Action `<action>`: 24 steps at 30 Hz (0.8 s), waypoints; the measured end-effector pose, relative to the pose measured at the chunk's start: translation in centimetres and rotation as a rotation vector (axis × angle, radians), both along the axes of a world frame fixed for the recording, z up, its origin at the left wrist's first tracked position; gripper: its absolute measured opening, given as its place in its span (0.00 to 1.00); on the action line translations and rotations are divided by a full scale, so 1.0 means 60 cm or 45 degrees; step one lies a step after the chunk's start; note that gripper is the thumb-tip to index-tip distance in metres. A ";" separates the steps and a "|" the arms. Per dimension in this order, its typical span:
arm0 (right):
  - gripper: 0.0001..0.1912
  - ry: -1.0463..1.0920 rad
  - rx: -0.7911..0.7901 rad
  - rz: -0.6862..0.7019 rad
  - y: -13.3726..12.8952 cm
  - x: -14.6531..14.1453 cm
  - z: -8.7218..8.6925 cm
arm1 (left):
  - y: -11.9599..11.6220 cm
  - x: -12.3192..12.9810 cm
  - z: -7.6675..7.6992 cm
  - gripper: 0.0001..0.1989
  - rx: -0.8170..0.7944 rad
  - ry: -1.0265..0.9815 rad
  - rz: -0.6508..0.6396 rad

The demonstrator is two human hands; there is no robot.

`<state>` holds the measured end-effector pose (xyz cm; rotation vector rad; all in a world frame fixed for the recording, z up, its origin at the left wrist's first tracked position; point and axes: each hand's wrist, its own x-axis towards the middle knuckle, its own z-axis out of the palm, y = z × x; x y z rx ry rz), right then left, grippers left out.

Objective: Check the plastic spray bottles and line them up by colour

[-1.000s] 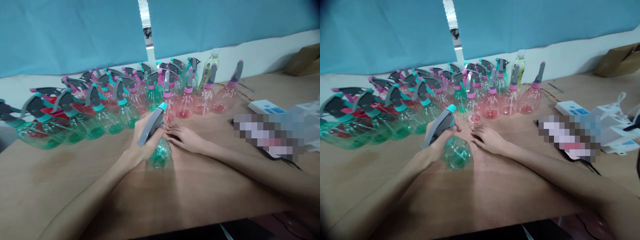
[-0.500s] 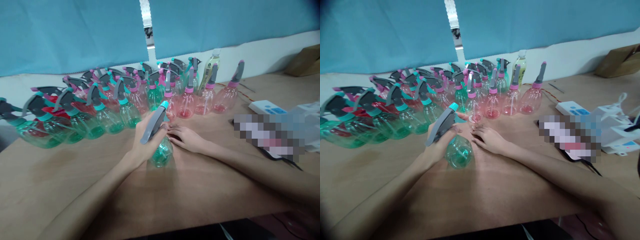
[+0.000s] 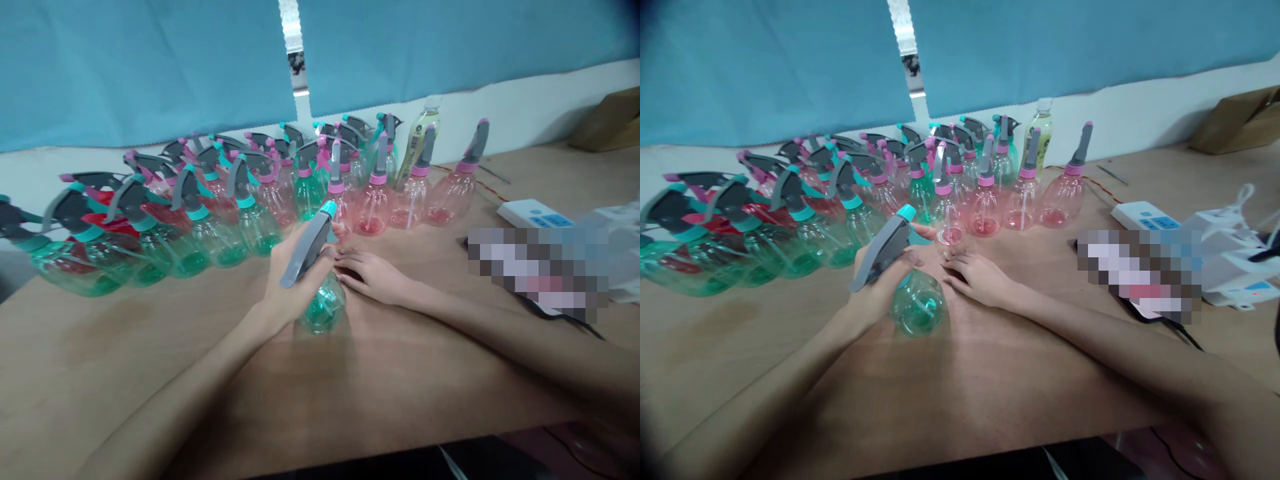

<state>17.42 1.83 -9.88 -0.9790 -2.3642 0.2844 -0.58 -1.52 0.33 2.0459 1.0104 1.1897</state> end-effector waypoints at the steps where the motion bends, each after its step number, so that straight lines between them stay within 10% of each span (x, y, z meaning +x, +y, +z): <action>1: 0.17 -0.001 -0.001 0.002 0.000 0.000 0.000 | 0.000 0.000 -0.001 0.07 -0.001 0.003 0.003; 24: 0.16 0.007 0.002 0.000 0.001 0.001 -0.002 | 0.000 -0.003 -0.009 0.06 -0.005 -0.009 0.034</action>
